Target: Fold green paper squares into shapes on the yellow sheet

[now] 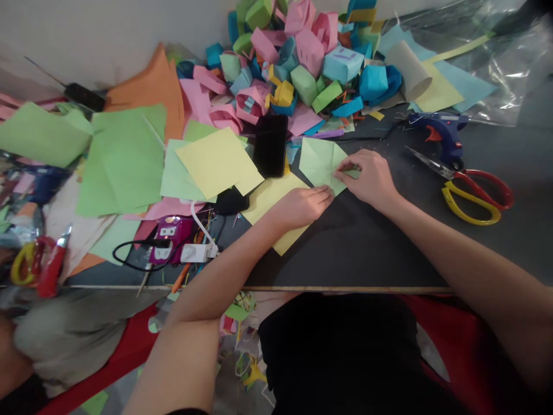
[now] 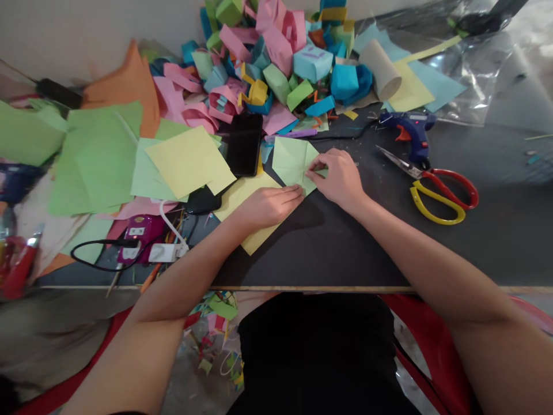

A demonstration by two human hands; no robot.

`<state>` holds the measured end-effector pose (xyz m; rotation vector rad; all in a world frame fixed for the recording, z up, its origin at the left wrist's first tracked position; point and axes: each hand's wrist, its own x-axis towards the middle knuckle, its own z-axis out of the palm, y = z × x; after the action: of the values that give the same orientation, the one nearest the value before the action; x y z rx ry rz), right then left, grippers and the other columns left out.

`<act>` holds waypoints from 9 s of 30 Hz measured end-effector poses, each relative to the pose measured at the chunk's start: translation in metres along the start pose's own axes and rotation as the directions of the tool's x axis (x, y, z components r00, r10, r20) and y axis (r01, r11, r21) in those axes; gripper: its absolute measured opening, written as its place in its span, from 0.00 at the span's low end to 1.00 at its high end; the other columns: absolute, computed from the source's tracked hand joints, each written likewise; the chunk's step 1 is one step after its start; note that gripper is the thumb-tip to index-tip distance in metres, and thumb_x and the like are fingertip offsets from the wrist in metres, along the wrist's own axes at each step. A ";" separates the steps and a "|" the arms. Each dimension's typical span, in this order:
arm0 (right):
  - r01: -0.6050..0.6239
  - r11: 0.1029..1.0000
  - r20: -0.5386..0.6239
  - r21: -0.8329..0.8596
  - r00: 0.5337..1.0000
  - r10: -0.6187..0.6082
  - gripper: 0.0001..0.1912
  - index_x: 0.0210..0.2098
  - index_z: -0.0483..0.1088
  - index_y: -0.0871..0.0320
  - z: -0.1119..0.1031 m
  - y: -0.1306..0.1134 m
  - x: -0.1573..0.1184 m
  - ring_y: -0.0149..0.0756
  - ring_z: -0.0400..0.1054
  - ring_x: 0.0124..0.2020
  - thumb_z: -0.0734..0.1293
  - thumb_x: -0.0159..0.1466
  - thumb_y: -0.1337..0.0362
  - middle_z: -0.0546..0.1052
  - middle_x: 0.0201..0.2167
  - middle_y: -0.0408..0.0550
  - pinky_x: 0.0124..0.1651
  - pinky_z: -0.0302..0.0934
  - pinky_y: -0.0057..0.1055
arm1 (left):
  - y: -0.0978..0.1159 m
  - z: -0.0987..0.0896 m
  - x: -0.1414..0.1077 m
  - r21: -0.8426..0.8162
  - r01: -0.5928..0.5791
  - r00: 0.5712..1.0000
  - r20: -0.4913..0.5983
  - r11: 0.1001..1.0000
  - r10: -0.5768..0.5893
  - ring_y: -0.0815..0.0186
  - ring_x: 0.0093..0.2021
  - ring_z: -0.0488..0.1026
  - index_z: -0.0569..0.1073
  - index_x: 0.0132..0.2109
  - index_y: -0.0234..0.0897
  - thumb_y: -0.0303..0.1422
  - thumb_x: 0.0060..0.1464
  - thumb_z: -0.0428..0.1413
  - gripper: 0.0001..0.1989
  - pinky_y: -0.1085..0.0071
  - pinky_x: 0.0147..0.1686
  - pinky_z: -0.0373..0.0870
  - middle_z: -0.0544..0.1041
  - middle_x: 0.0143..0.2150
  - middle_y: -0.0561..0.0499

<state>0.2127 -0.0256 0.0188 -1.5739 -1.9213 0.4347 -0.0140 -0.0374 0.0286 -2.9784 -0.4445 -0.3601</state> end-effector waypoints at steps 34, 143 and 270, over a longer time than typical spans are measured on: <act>0.004 0.958 -0.069 -0.287 0.997 -0.025 0.69 0.79 0.34 0.49 -0.035 0.037 -0.008 0.79 0.24 0.78 0.76 0.54 0.35 0.44 0.79 0.63 0.72 0.35 0.76 | 0.008 0.005 0.004 0.087 -0.064 0.997 0.052 0.994 0.060 0.52 0.58 0.81 0.79 0.55 0.15 0.21 0.62 0.51 0.19 0.62 0.59 0.79 0.81 0.55 0.30; 0.361 0.933 0.181 0.001 0.917 -0.355 0.15 0.50 0.79 0.51 -0.013 0.018 -0.006 0.53 0.72 0.52 0.64 0.70 0.56 0.79 0.51 0.56 0.58 0.64 0.55 | -0.008 0.016 0.005 -0.184 0.192 0.964 -0.149 0.964 -0.221 0.58 0.58 0.79 0.81 0.53 0.35 0.32 0.72 0.50 0.15 0.58 0.56 0.79 0.83 0.54 0.40; 0.176 0.984 0.075 0.016 0.981 -0.176 0.08 0.38 0.81 0.50 -0.024 0.025 -0.004 0.42 0.74 0.33 0.70 0.62 0.57 0.82 0.31 0.47 0.40 0.69 0.42 | -0.017 0.010 -0.001 -0.268 0.143 0.975 -0.125 0.953 -0.182 0.63 0.49 0.81 0.83 0.51 0.40 0.28 0.70 0.50 0.15 0.62 0.52 0.79 0.85 0.48 0.46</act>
<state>0.2475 -0.0265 0.0213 -1.3848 -2.0927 0.4323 -0.0182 -0.0201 0.0196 -3.1386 -0.6774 -0.7024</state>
